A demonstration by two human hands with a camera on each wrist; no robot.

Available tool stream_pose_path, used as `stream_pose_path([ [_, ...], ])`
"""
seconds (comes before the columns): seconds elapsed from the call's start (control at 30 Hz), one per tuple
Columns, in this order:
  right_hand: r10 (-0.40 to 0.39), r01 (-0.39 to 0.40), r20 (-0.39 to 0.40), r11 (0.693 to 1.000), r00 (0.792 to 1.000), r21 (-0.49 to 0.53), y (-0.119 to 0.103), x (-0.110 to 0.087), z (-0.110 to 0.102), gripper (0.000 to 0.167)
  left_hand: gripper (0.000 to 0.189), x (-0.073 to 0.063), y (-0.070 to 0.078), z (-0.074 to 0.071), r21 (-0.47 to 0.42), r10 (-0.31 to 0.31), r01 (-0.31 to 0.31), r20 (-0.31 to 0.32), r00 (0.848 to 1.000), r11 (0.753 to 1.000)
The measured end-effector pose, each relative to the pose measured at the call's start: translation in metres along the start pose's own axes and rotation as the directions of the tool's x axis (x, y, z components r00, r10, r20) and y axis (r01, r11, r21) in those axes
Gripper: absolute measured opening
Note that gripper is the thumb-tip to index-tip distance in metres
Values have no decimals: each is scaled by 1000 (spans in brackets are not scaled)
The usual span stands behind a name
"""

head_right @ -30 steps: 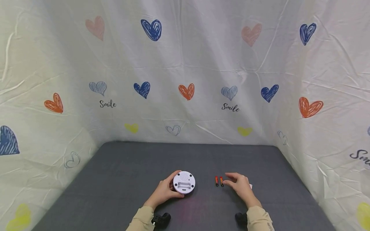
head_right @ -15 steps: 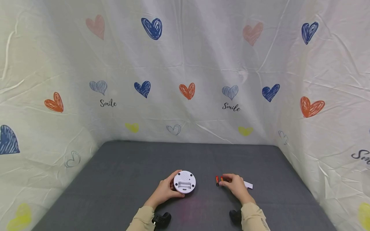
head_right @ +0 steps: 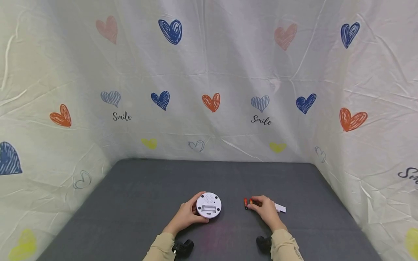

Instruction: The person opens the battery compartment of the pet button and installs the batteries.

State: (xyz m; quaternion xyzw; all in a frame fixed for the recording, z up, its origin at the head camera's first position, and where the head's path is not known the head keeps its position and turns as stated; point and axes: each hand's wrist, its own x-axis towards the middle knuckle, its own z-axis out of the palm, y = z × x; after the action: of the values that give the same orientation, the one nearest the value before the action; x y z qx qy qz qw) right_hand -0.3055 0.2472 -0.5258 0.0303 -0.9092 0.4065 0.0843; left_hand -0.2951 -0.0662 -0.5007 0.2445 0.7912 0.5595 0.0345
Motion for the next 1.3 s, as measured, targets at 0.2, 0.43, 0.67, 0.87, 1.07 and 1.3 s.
stream_pose_path([
  [0.2, -26, 25, -19, 998, 999, -57, -1, 2, 0, 32, 90, 2, -6, 1, 1, 1, -1, -3, 1000, 1000],
  [0.43, -72, 63, -59, 987, 996, -145, -5, 5, 2, 7, 95, 10, -36, 5, 50, 1, 1, -24, 1000, 999],
  [0.67, -38, 27, -99, 993, 994, -111, -5, 3, 2, 3, 97, 12, -41, 4, 37, -9, 10, -14, 1000, 999],
  [0.87, 23, -24, -131, 1000, 991, -6, -5, 1, 1, 12, 96, 10, -40, 5, 39, -12, 12, -14, 1000, 999],
  [1.07, 34, -15, -128, 989, 991, 148, -13, 1, 3, 18, 95, 10, -35, 3, 19, 26, -26, -10, 1000, 999],
  [1.3, -36, 46, -42, 964, 998, 263, -33, 2, 13, 14, 92, 3, -12, 1, -15, 12, -12, -12, 1000, 1000],
])
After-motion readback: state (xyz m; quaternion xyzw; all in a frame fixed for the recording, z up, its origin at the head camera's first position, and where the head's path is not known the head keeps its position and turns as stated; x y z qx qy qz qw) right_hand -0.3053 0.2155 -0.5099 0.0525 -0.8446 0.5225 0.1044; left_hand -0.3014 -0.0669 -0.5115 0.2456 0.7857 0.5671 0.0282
